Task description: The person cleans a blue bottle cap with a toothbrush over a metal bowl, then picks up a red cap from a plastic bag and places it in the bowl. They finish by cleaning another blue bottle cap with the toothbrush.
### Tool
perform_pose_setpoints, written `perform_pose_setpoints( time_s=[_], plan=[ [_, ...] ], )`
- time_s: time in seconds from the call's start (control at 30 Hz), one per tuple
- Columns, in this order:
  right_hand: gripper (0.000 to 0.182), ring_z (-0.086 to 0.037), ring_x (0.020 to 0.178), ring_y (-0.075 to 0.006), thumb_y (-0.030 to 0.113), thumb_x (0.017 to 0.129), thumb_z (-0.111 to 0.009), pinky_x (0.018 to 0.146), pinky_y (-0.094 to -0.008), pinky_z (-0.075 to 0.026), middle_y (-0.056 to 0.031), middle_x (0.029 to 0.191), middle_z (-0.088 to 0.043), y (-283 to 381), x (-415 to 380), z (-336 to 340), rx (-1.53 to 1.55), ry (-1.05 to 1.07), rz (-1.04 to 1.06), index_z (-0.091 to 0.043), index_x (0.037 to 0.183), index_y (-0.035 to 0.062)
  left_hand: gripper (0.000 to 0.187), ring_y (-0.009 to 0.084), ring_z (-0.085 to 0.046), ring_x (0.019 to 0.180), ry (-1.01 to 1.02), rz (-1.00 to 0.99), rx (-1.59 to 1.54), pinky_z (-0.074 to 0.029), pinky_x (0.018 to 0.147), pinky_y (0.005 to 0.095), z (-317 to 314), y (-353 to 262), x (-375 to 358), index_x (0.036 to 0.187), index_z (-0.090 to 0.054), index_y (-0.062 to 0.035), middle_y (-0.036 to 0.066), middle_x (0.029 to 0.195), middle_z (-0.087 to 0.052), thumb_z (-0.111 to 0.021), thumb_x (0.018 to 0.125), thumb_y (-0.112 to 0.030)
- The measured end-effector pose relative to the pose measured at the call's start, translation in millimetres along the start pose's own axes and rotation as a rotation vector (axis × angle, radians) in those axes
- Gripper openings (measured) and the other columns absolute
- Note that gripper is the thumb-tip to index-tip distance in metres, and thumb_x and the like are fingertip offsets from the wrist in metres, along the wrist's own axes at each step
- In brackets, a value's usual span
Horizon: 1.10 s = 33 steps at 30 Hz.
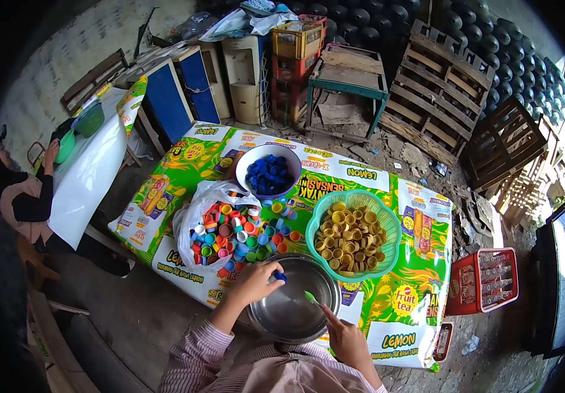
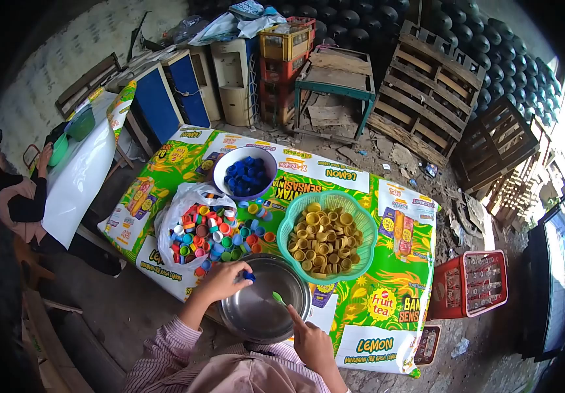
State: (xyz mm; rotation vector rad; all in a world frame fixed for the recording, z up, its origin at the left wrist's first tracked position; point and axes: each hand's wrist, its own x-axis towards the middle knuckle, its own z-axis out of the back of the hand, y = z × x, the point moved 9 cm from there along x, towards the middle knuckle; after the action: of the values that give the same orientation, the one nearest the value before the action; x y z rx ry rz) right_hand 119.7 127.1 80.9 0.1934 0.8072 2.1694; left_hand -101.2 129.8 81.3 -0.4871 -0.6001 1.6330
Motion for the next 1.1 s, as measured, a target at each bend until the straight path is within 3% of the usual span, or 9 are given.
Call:
perform_pose_setpoints(
  time_s=[0.17,0.3,0.33,0.37,0.47,0.57,0.73,0.93,1.1],
  plan=[
    [0.054,-0.059,0.057,-0.0363,0.018,0.084,-0.050,0.053,-0.0459,-0.048,-0.0173,0.069,-0.058,-4,-4,-10,-0.004,0.034,-0.047,-0.035,0.134,0.0309,0.024,0.0233,-0.062,0.074,-0.270,-0.024,-0.122,-0.048,0.067,0.0342,50,59,101,0.093,-0.055,-0.0051,0.010,0.081,-0.063,-0.065,0.078,-0.022],
    [0.053,-0.058,0.057,-0.0362,0.018,0.084,-0.050,0.053,-0.0463,-0.048,-0.0167,0.071,-0.059,-5,-3,-8,0.009,0.000,-0.077,-0.036,0.134,0.0306,0.061,0.0245,-0.055,0.100,-0.571,-0.082,-0.127,-0.047,0.075,0.0372,71,92,154,0.131,-0.034,-0.0078,0.016,0.126,-0.044,-0.065,0.080,-0.022],
    [0.053,-0.058,0.057,-0.0360,0.017,0.084,-0.050,0.053,-0.0460,-0.048,-0.0165,0.071,-0.059,-6,-3,-7,0.024,-0.027,-0.074,-0.036,0.134,0.0300,0.076,0.0242,-0.051,0.107,-0.681,-0.158,0.300,-0.047,0.074,0.0351,68,83,152,0.139,-0.017,-0.0097,0.019,0.136,-0.028,-0.064,0.080,-0.019],
    [0.052,-0.058,0.057,-0.0359,0.017,0.085,-0.050,0.053,-0.0458,-0.048,-0.0164,0.071,-0.059,-8,-3,-4,0.036,-0.051,-0.069,-0.037,0.133,0.0295,0.076,0.0242,-0.051,0.107,-0.675,-0.144,0.290,-0.047,0.074,0.0351,54,96,146,0.139,-0.017,-0.0097,0.019,0.136,-0.028,-0.064,0.080,-0.019],
    [0.050,-0.058,0.057,-0.0356,0.015,0.085,-0.050,0.053,-0.0455,-0.046,-0.0166,0.071,-0.059,-11,-3,-6,0.038,-0.042,-0.073,-0.039,0.133,0.0260,0.055,0.0173,-0.054,0.089,-0.529,-0.018,-0.336,-0.046,0.064,0.0256,47,100,100,0.128,-0.037,-0.0057,0.010,0.115,-0.048,-0.064,0.080,-0.014],
    [0.050,-0.058,0.057,-0.0353,0.012,0.085,-0.050,0.052,-0.0455,-0.044,-0.0169,0.071,-0.058,-10,-2,-7,0.067,-0.024,-0.049,-0.039,0.133,0.0229,0.026,0.0092,-0.051,0.073,-0.804,0.085,-0.463,-0.039,0.054,0.0219,56,143,32,0.106,-0.052,-0.0045,0.003,0.092,-0.054,-0.060,0.082,-0.010],
    [0.050,-0.058,0.061,-0.0357,0.010,0.084,-0.051,0.055,-0.0436,-0.045,-0.0183,0.075,-0.060,-5,4,-8,0.032,0.031,-0.035,-0.041,0.132,0.0213,0.017,0.0132,-0.054,0.074,-0.902,0.178,-0.014,-0.043,0.060,0.0247,93,177,-27,0.097,-0.055,-0.0065,0.003,0.093,-0.057,-0.058,0.080,-0.005],
    [0.051,-0.060,0.066,-0.0347,0.009,0.082,-0.054,0.059,-0.0413,-0.046,-0.0182,0.078,-0.061,-1,7,-12,0.039,0.069,-0.072,-0.043,0.130,0.0199,0.019,0.0301,-0.051,0.093,-0.667,0.182,0.189,-0.042,0.081,0.0377,82,165,2,0.095,-0.057,-0.0084,0.010,0.095,-0.051,-0.061,0.076,-0.011],
    [0.054,-0.058,0.058,-0.0342,0.013,0.082,-0.054,0.053,-0.0439,-0.046,-0.0159,0.071,-0.059,0,3,-13,0.028,0.022,-0.021,-0.040,0.132,0.0244,0.021,0.0291,-0.050,0.094,-0.674,0.097,0.339,-0.041,0.082,0.0404,76,149,39,0.094,-0.060,-0.0108,0.009,0.101,-0.049,-0.062,0.075,-0.020]
  ],
)
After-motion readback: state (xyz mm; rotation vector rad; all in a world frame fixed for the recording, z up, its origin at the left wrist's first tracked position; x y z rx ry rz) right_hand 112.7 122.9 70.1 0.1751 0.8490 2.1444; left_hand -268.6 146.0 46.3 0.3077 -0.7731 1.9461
